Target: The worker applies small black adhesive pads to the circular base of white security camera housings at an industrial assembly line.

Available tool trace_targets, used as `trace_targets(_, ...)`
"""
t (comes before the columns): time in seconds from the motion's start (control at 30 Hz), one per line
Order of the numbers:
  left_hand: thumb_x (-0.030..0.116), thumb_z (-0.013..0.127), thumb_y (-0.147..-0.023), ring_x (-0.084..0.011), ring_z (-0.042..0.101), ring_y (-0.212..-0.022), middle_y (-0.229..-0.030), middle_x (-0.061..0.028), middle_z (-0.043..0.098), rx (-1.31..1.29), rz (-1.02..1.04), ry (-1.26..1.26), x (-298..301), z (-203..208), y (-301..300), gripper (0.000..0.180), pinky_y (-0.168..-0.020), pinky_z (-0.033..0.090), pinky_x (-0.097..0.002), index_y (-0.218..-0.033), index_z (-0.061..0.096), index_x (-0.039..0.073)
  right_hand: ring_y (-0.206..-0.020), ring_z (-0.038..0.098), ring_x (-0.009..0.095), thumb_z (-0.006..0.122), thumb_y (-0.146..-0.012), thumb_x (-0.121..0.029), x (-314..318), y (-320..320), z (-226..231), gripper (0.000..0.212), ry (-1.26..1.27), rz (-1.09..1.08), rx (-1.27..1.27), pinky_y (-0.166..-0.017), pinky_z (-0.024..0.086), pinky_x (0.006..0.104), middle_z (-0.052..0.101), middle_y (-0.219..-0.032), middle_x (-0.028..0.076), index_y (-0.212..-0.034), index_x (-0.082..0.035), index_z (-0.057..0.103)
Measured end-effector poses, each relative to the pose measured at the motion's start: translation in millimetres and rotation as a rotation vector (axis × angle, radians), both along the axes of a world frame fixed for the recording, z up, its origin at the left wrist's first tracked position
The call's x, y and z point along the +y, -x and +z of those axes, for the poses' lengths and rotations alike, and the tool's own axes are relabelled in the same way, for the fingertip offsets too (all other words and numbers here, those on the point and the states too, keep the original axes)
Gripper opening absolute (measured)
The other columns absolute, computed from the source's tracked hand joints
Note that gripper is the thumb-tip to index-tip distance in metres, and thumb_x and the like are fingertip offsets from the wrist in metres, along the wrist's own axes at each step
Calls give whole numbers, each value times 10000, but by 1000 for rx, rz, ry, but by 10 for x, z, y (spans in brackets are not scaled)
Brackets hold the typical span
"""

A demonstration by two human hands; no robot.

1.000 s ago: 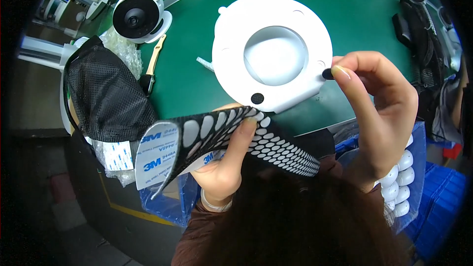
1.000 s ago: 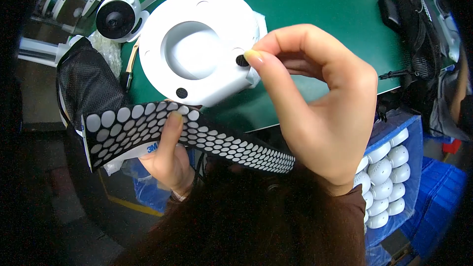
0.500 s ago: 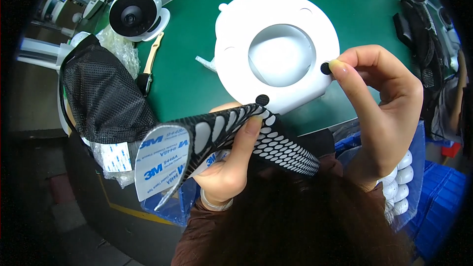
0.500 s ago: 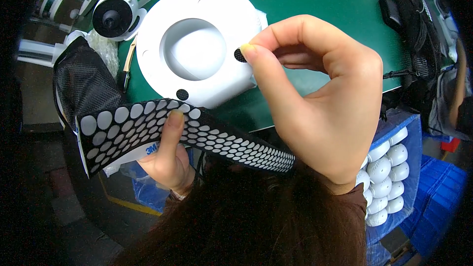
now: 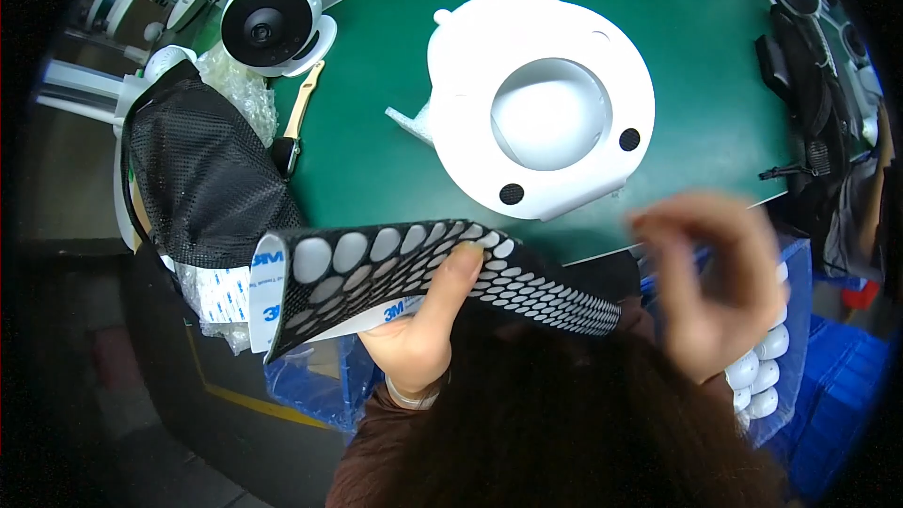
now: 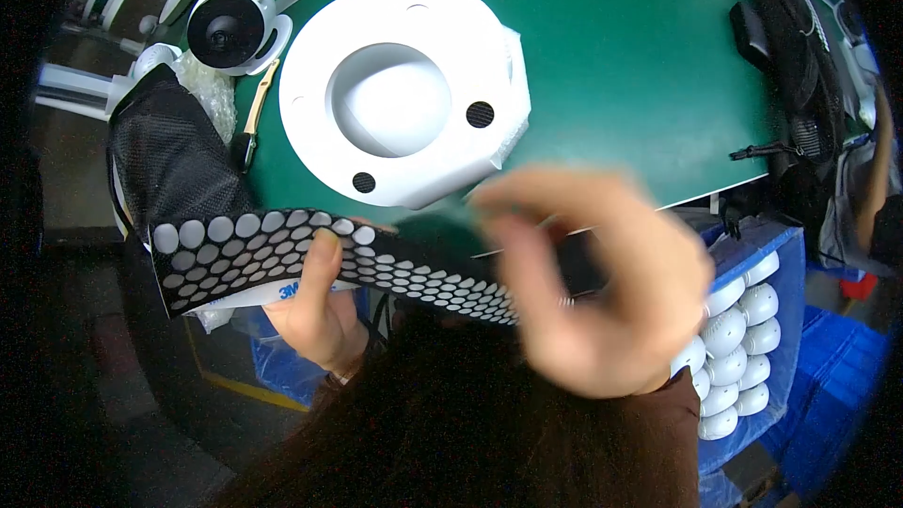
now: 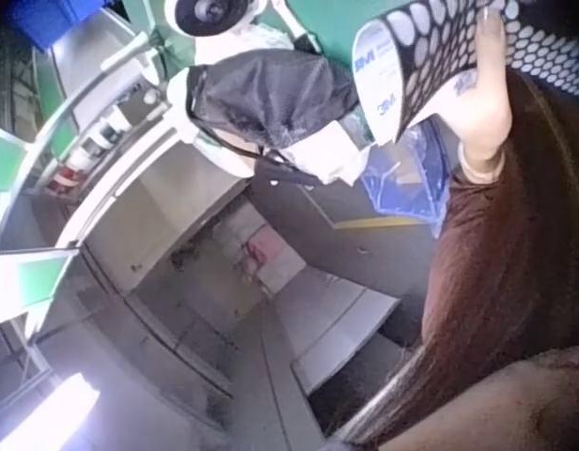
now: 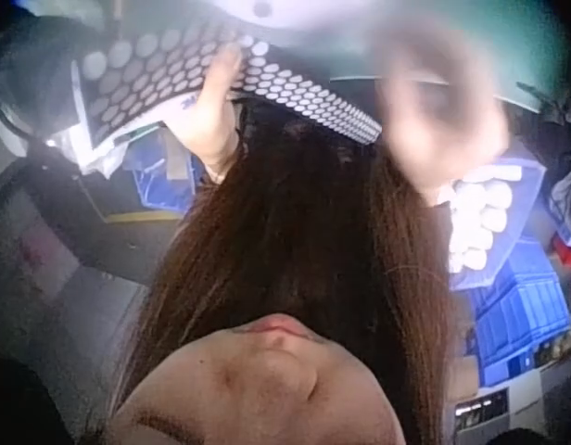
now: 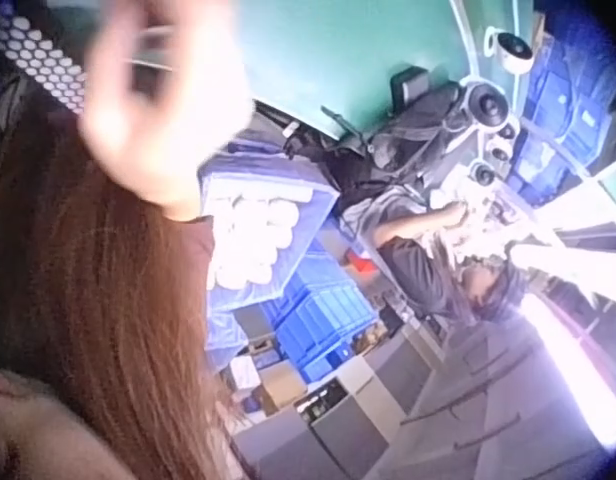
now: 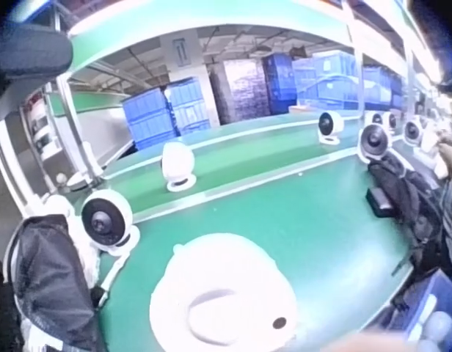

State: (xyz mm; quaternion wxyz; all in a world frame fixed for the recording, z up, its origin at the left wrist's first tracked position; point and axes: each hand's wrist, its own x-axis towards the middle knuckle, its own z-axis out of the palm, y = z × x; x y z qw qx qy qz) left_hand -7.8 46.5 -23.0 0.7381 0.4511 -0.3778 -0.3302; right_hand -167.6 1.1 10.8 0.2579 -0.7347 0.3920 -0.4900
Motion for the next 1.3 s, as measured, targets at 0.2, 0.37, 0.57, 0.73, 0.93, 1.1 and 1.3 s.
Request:
trace_targets(0.2, -86, 589, -681, -152, 540, -754, -858, -101, 568, 67, 144, 6, -2, 80, 75, 271, -718, 426, -244, -940, 520, -44, -581, 565, 227, 671, -614, -15, 43, -232, -182, 188, -10, 198, -18, -515, 442, 271, 586, -687, 91, -786, -18, 592)
trace_targets(0.37, -96, 614, -671, -128, 587, -742, -830, -91, 616, -175, 35, 119, -37, 126, 124, 208, -681, 454, -199, -871, 588, -46, -518, 549, 211, 670, -604, 0, 34, -274, -175, 157, -22, 103, -82, -463, 425, 268, 582, -636, 73, -744, -32, 605)
trace_targets(0.57, -60, 587, -709, -147, 583, -775, -876, -97, 608, -335, 137, 198, -5, 90, 132, 192, -684, 445, -206, -899, 571, -47, -534, 566, 198, 677, -601, -11, 87, -320, -234, 188, 161, 27, -51, -469, 433, 245, 591, -673, 73, -774, -38, 609)
trace_targets(0.73, -82, 538, -694, -151, 555, -789, -904, -116, 572, -430, 88, 151, 30, 62, 94, 285, -710, 423, -222, -973, 487, -57, -550, 575, 205, 679, -590, -1, 117, -355, -150, 163, 11, 26, -126, -480, 447, 251, 587, -676, 84, -724, -14, 585)
trace_targets(0.93, -61, 580, -699, -114, 584, -742, -838, -69, 620, -525, 22, -362, 115, 76, -37, 147, -639, 441, -179, -839, 593, -19, -554, 580, 210, 679, -583, 6, 112, -338, -170, 165, 40, 3, -91, -487, 452, 253, 587, -656, 84, -717, -12, 585)
trace_targets(1.1, -93, 573, -678, -114, 588, -722, -832, -95, 620, -804, 63, -82, 101, 11, -54, 148, -624, 454, -182, -805, 600, -22, -561, 584, 210, 676, -572, 15, 138, -373, -216, 178, 192, -35, -33, -498, 458, 258, 593, -659, 81, -725, -20, 591)
trace_targets(1.3, -56, 558, -708, -116, 588, -725, -845, -83, 618, -691, 57, -266, 132, 9, -17, 124, -633, 453, -176, -824, 596, -33, -566, 583, 213, 677, -576, 19, 133, -385, -205, 184, 61, -11, -111, -504, 460, 263, 593, -672, 81, -735, -11, 589)
